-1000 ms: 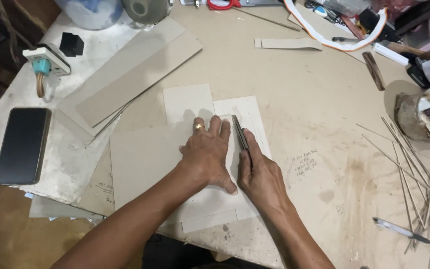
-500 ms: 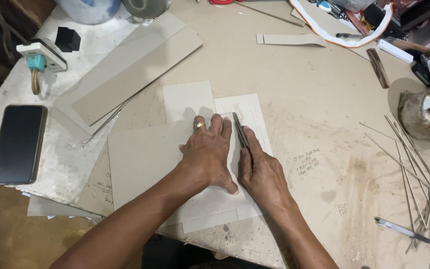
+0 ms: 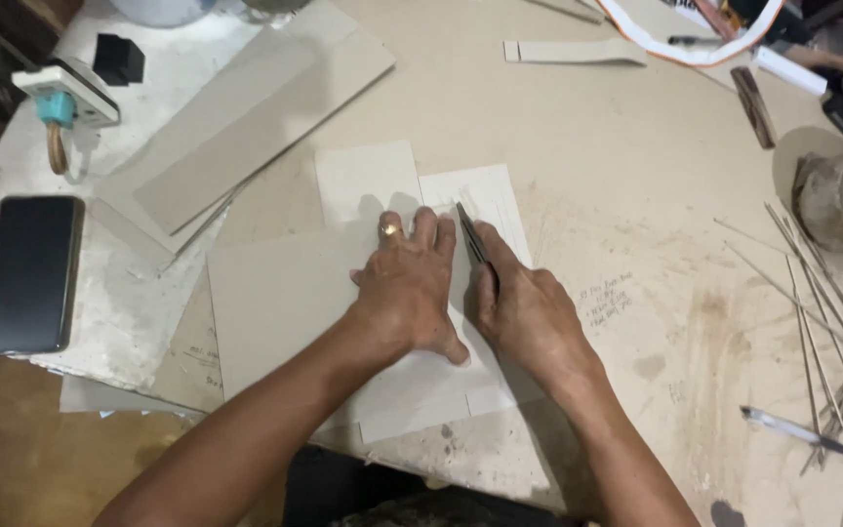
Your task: The person sits on the floor and uses a utility knife to cut a rectangular piece of cardboard along a pre-drawn line. They hold the cardboard steady with one hand while guiding the knife with the other, then lift the cut piece to inspect it.
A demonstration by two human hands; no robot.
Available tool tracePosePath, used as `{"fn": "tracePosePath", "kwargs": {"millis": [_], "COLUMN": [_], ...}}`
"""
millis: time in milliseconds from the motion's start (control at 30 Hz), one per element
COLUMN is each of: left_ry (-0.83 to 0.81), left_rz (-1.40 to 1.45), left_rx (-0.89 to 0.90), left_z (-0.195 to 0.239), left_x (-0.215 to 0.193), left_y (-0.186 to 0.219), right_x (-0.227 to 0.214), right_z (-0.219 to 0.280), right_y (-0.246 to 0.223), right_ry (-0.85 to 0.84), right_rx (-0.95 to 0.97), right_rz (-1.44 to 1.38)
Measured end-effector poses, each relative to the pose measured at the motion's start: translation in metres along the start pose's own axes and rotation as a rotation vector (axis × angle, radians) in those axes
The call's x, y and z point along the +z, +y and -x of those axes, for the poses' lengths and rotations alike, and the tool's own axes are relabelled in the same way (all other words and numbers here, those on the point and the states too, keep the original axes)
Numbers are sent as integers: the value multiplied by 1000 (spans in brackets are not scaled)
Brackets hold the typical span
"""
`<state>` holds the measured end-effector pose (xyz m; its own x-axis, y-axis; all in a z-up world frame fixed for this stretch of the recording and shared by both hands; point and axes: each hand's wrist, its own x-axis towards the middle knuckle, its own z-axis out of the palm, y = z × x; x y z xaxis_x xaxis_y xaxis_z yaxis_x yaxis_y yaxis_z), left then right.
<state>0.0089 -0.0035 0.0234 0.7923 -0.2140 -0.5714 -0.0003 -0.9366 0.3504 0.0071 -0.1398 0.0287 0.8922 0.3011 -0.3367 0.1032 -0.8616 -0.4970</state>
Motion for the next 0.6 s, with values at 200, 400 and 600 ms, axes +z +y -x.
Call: {"fn": "tracePosePath", "kwargs": {"millis": [200,400,600], "left_ry": [36,-30,-88], "left_rz": [-13,-120,-119], "left_rx": [-7,-167,-204], "left_z": [0,-11,-10], "left_x": [-1,10,7], "left_y": [0,3,5], "right_x": [-13,26,69], "right_z": [34,86,146], "right_y": [-16,41,90], "right_ry": [-53,-172,-85], "right_rx": [62,252,155], "right_rz": [-27,31,122]}}
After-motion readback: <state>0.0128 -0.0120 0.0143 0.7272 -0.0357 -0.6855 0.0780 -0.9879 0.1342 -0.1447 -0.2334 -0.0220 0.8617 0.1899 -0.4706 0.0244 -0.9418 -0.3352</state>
